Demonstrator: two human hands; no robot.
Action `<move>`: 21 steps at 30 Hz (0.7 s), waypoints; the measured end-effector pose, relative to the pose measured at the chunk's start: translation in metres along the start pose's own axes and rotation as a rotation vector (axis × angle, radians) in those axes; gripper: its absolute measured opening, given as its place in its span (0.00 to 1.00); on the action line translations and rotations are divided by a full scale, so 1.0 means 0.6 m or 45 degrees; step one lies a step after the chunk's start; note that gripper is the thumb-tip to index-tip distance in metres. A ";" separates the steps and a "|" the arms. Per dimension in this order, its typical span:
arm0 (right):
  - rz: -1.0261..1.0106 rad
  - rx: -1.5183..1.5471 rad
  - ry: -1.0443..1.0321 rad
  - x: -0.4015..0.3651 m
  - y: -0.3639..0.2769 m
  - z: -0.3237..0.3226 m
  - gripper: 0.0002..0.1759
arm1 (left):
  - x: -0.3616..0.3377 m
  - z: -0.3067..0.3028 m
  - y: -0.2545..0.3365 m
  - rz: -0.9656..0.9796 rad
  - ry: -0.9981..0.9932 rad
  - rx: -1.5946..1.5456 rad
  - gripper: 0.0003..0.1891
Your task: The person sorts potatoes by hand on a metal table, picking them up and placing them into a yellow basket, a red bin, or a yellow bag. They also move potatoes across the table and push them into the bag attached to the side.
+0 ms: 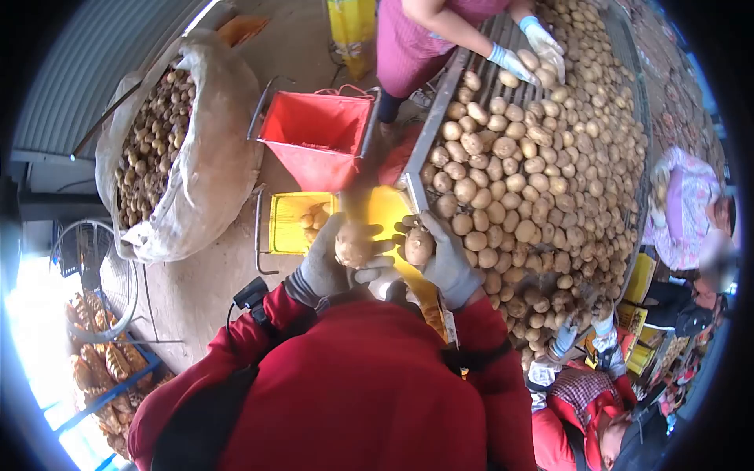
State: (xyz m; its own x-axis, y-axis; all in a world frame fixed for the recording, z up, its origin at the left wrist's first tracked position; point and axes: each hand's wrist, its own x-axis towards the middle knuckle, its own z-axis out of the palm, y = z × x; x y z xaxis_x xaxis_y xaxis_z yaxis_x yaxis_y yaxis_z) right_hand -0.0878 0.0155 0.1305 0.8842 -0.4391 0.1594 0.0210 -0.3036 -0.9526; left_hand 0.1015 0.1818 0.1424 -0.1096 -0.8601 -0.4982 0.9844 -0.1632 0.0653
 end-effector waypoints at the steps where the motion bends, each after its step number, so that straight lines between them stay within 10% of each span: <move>1: -0.039 -0.117 -0.067 0.012 -0.004 0.001 0.43 | 0.002 -0.007 0.002 0.011 -0.010 -0.039 0.42; 10: 0.246 0.003 -0.135 -0.005 0.019 -0.038 0.37 | 0.046 -0.118 0.009 -0.125 -0.550 -0.527 0.34; 17: 0.251 0.023 -0.051 0.006 -0.039 -0.009 0.14 | 0.048 -0.095 -0.003 0.016 -0.126 -0.252 0.28; 21: 0.478 0.391 0.184 0.018 -0.104 0.003 0.12 | 0.014 -0.033 0.016 0.407 -0.360 1.264 0.16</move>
State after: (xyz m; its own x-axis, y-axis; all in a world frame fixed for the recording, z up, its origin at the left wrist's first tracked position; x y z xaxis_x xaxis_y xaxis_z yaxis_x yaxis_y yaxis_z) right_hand -0.0786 0.0315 0.1911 0.7840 -0.5893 -0.1951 -0.1307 0.1506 -0.9799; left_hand 0.1128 0.1824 0.1218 -0.0202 -0.9920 -0.1246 0.4356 -0.1209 0.8920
